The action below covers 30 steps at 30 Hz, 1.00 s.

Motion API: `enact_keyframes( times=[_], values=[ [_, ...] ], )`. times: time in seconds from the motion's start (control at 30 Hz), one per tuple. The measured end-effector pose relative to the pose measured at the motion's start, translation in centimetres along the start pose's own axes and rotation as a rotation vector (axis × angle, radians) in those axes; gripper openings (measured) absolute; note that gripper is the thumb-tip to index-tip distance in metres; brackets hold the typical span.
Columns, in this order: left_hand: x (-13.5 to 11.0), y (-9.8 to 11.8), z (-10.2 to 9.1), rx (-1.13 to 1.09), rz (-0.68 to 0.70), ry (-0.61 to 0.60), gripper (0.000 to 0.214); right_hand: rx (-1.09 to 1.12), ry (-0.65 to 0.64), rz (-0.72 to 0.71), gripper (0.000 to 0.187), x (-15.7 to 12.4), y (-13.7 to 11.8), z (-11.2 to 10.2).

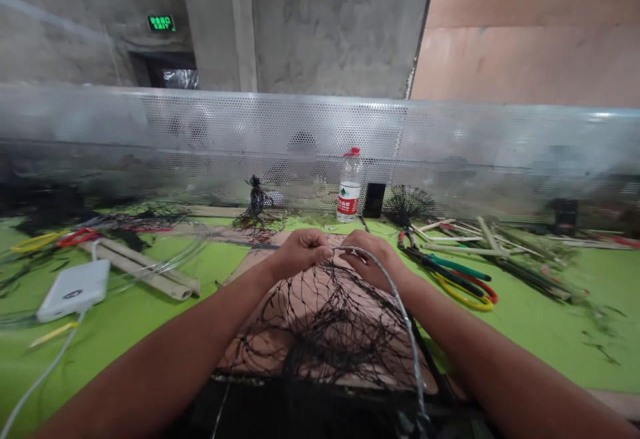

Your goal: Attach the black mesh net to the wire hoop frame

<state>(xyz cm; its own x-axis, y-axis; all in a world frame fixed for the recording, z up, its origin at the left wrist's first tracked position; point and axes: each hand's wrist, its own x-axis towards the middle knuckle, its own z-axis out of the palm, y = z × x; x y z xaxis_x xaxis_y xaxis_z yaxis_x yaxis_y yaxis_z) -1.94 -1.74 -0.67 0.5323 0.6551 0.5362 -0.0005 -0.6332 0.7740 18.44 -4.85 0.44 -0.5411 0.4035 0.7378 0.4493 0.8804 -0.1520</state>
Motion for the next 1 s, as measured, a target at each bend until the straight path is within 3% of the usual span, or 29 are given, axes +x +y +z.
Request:
enact_keyframes(
  times=[0.2, 0.53, 0.7, 0.87, 1.0],
  values=[
    [-0.05, 0.0, 0.23, -0.08, -0.082, 0.028, 0.034, -0.293, 0.118, -0.197, 0.016, -0.77, 0.52, 0.44],
    [-0.08, -0.01, 0.63, -0.142, -0.09, 0.03, 0.035, -0.463, 0.2, -0.254, 0.016, -0.86, 0.54, 0.8],
    [-0.1, -0.22, 0.85, -0.166, -0.055, 0.04, 0.032, -0.439, 0.269, -0.214, 0.014, -0.53, -0.03, 0.86],
    [-0.04, -0.22, 0.79, -0.189, -0.05, -0.019, 0.031, -0.331, 0.169, -0.222, 0.015, -0.27, 0.17, 0.89],
    [0.03, 0.06, 0.67, -0.211, -0.132, -0.08, 0.032, -0.248, 0.152, -0.198, 0.016, -0.15, 0.9, 0.97]
  ],
)
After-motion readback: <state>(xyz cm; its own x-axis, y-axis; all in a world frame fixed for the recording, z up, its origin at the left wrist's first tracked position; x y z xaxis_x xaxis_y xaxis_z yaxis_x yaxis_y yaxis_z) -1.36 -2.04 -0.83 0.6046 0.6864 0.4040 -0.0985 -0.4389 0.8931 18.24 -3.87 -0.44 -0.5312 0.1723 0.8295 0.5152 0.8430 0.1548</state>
